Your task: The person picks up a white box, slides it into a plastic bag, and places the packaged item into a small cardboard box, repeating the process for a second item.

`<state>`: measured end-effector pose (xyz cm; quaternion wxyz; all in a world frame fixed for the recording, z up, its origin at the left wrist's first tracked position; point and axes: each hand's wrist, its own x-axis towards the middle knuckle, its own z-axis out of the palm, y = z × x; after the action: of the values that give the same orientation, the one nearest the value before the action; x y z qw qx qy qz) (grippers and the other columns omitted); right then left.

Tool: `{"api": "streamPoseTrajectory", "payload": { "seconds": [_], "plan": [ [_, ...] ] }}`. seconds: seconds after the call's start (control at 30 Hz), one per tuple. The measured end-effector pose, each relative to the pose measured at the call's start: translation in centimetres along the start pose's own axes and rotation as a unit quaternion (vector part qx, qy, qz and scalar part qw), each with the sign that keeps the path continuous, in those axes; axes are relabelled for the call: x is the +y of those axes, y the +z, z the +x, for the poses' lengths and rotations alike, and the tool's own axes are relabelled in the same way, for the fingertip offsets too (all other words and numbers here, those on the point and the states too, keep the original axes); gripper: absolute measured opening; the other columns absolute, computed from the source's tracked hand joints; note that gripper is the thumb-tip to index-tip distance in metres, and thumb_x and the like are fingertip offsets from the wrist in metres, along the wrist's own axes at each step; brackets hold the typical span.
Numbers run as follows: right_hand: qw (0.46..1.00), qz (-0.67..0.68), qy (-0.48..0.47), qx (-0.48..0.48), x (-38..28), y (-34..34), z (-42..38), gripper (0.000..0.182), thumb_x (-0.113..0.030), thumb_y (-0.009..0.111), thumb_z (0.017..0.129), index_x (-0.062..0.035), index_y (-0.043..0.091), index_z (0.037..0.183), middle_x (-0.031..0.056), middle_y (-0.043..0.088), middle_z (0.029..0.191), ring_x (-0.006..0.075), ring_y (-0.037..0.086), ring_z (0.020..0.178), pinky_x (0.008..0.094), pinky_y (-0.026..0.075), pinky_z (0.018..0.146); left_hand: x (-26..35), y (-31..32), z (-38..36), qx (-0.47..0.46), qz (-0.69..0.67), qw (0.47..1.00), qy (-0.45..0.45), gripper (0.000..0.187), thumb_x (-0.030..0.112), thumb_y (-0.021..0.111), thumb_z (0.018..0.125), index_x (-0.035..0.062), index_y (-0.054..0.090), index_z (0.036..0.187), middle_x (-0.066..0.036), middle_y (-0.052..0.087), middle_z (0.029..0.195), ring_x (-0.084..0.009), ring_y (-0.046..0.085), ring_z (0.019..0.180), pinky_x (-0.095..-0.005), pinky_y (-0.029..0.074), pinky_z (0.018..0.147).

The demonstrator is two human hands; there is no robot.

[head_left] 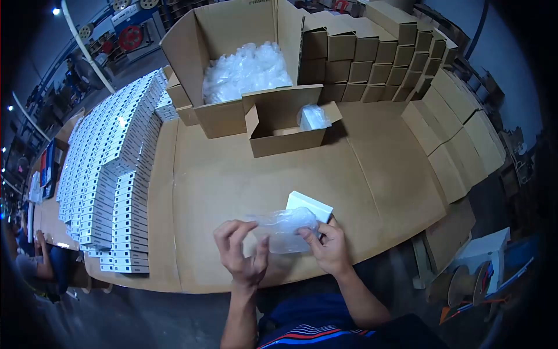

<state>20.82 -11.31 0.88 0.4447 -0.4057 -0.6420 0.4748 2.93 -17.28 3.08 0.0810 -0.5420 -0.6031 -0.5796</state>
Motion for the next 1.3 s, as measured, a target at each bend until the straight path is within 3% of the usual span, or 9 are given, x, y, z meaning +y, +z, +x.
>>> {"api": "streamPoseTrajectory", "payload": {
  "seconds": [0.1, 0.6, 0.73, 0.9, 1.0, 1.1, 1.13, 1.17, 1.3],
  "plan": [
    [1.0, 0.004, -0.009, 0.013, -0.2, -0.3, -0.3, 0.023, -0.021, 0.08, 0.092, -0.0009, 0.078, 0.103, 0.0145, 0.064, 0.11, 0.0206, 0.062, 0.096, 0.0319, 0.05, 0.079, 2.7, -0.3, 3.0, -0.136, 0.095, 0.982, 0.091, 0.03, 0.018, 0.082, 0.082, 0.0062, 0.064, 0.102, -0.011, 0.063, 0.104, -0.0309, 0.06, 0.102, -0.0405, 0.044, 0.089],
    [0.989, -0.122, -0.001, -0.086, -0.1, -5.2, 2.6, 0.029, -0.025, 0.068, 0.101, 0.0026, 0.072, 0.091, 0.0226, 0.064, 0.108, 0.0347, 0.065, 0.099, 0.0405, 0.051, 0.085, 1.6, 3.7, 4.5, -0.291, 0.027, 0.956, 0.031, 0.026, 0.02, 0.088, 0.078, 0.0072, 0.065, 0.08, -0.002, 0.057, 0.066, -0.0213, 0.058, 0.071, -0.0374, 0.043, 0.074],
    [0.992, -0.113, -0.063, -0.008, 0.3, -5.0, 2.9, 0.026, -0.023, 0.077, 0.093, 0.0023, 0.072, 0.092, 0.0231, 0.064, 0.104, 0.0367, 0.065, 0.093, 0.0416, 0.052, 0.08, 1.3, 4.5, 5.0, -0.312, -0.072, 0.943, -0.09, 0.018, 0.012, 0.078, 0.088, 0.0029, 0.064, 0.081, -0.006, 0.067, 0.075, -0.0237, 0.062, 0.069, -0.0345, 0.045, 0.08],
    [0.996, -0.086, -0.011, -0.023, 1.1, -5.6, 1.7, 0.024, -0.02, 0.08, 0.09, 0.0021, 0.072, 0.094, 0.02, 0.065, 0.101, 0.0337, 0.064, 0.089, 0.0402, 0.052, 0.077, 0.9, 5.1, 5.9, -0.266, -0.199, 0.895, -0.298, 0.008, 0.007, 0.067, 0.098, 0.0012, 0.067, 0.093, -0.006, 0.065, 0.076, -0.0083, 0.054, 0.05, -0.0277, 0.047, 0.053],
    [0.996, -0.076, 0.009, 0.034, 1.9, -5.1, 1.2, 0.023, -0.02, 0.08, 0.091, 0.0019, 0.073, 0.094, 0.0175, 0.065, 0.098, 0.0307, 0.063, 0.086, 0.0386, 0.051, 0.075, -3.0, 6.7, 4.5, -0.023, -0.363, 0.896, -0.254, 0.025, 0.024, 0.054, 0.108, 0.0023, 0.054, 0.122, -0.009, 0.065, 0.105, -0.0147, 0.066, 0.094, -0.0284, 0.055, 0.078],
    [0.993, -0.079, 0.026, 0.088, 1.6, -4.8, 1.2, 0.024, -0.02, 0.079, 0.092, 0.0027, 0.072, 0.094, 0.0162, 0.063, 0.095, 0.0285, 0.061, 0.084, 0.0377, 0.049, 0.073, -0.9, 6.7, 1.9, -0.01, -0.551, 0.738, -0.389, 0.033, 0.024, 0.059, 0.105, 0.0028, 0.048, 0.128, -0.007, 0.059, 0.106, -0.0153, 0.061, 0.099, -0.0277, 0.049, 0.094],
    [0.991, -0.084, 0.029, 0.1, 1.4, -4.6, 1.1, 0.025, -0.02, 0.079, 0.092, 0.0032, 0.072, 0.094, 0.016, 0.063, 0.094, 0.0278, 0.061, 0.083, 0.0375, 0.049, 0.073, 0.4, 6.4, 0.9, -0.07, -0.549, 0.71, -0.435, 0.036, 0.017, 0.063, 0.102, 0.0036, 0.046, 0.131, -0.01, 0.055, 0.12, -0.0163, 0.06, 0.101, -0.0293, 0.052, 0.09],
    [0.991, -0.064, -0.014, 0.12, 2.2, -4.1, 1.1, 0.031, -0.026, 0.073, 0.098, 0.004, 0.069, 0.091, 0.0089, 0.056, 0.096, 0.0176, 0.051, 0.082, 0.031, 0.044, 0.072, 2.3, 6.1, 0.5, -0.124, -0.502, 0.737, -0.435, 0.033, 0.013, 0.067, 0.1, 0.0034, 0.049, 0.126, -0.008, 0.058, 0.113, -0.0145, 0.061, 0.096, -0.0287, 0.052, 0.084],
    [0.989, -0.076, 0.013, 0.124, 2.2, -3.8, 0.5, 0.031, -0.027, 0.072, 0.099, 0.0033, 0.069, 0.091, 0.0085, 0.055, 0.092, 0.0173, 0.049, 0.08, 0.0304, 0.043, 0.071, 2.4, 5.4, -0.4, -0.216, -0.37, 0.752, -0.5, 0.025, 0.003, 0.076, 0.092, 0.0022, 0.059, 0.111, -0.001, 0.063, 0.091, -0.008, 0.061, 0.081, -0.0261, 0.051, 0.068]
  ]
}}
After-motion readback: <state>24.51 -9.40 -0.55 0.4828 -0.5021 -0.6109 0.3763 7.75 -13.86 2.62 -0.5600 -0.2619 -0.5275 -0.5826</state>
